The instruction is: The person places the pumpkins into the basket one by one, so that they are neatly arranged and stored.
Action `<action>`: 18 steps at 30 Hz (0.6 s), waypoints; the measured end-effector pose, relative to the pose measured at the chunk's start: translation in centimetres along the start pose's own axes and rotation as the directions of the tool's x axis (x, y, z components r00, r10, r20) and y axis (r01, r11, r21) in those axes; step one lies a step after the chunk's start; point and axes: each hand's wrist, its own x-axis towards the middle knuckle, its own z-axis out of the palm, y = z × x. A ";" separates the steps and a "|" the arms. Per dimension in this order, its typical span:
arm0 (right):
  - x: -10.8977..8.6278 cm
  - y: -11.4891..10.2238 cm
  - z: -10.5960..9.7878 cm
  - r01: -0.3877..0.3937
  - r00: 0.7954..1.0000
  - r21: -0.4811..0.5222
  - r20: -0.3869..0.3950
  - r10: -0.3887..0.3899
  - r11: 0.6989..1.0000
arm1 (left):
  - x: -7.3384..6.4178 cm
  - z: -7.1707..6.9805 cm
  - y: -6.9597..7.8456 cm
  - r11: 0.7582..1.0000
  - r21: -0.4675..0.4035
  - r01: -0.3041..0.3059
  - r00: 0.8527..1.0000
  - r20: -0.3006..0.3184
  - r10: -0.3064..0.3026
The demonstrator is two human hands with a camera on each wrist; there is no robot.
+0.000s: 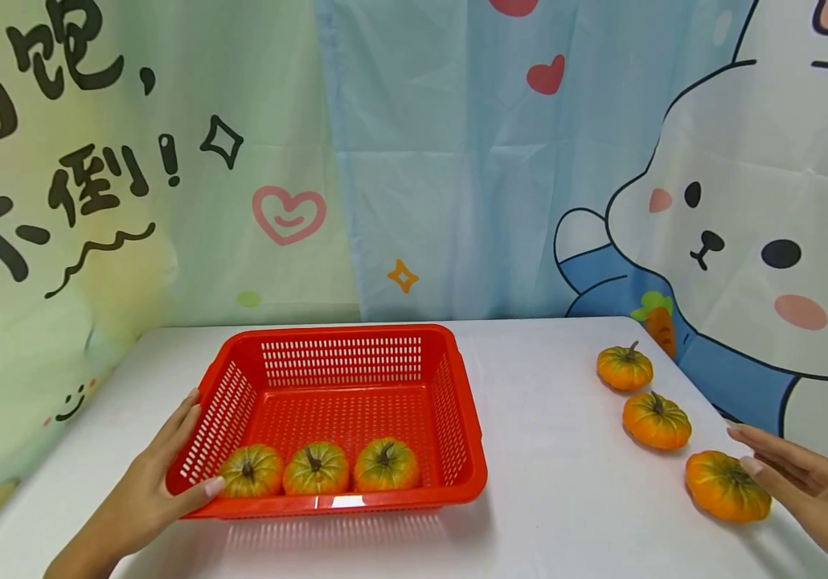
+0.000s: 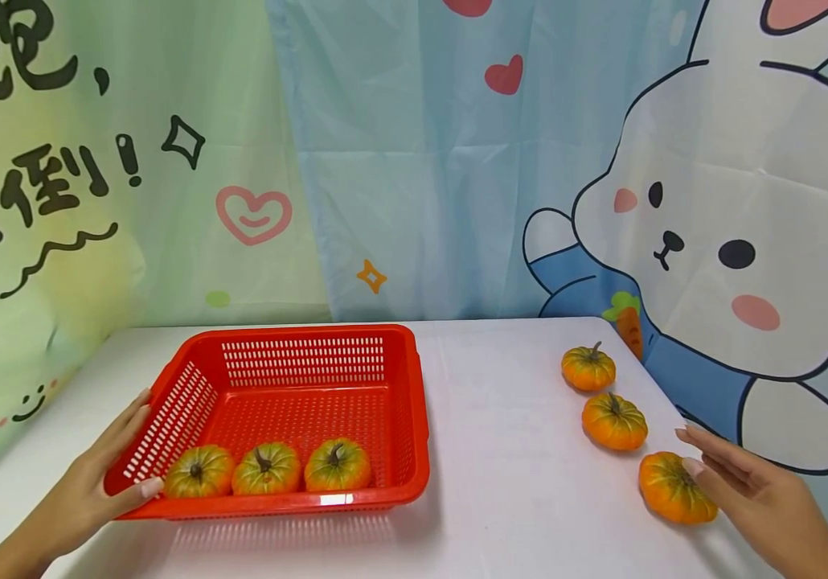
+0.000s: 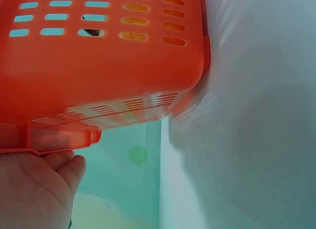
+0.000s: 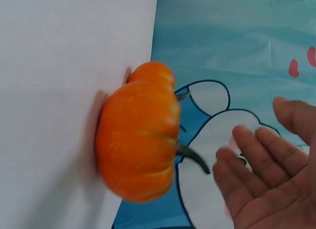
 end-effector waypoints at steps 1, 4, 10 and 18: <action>0.1 0.2 0.0 -0.029 1.000 0.000 0.009 0.029 1.000 | 0.0 0.0 0.0 1.000 0.004 0.003 1.000 0.001 -0.003; 0.1 1.2 0.1 -0.081 0.997 -0.007 0.012 0.081 0.997 | 0.0 0.0 0.0 1.000 0.012 0.005 1.000 0.003 -0.005; 0.1 3.7 0.4 -0.105 0.994 0.007 0.016 0.105 0.994 | 0.0 0.1 0.1 1.000 0.011 -0.001 1.000 0.001 0.001; -0.3 7.9 1.0 -0.277 0.959 0.111 0.092 0.268 0.954 | 0.1 0.0 0.1 1.000 -0.011 -0.021 1.000 -0.004 0.021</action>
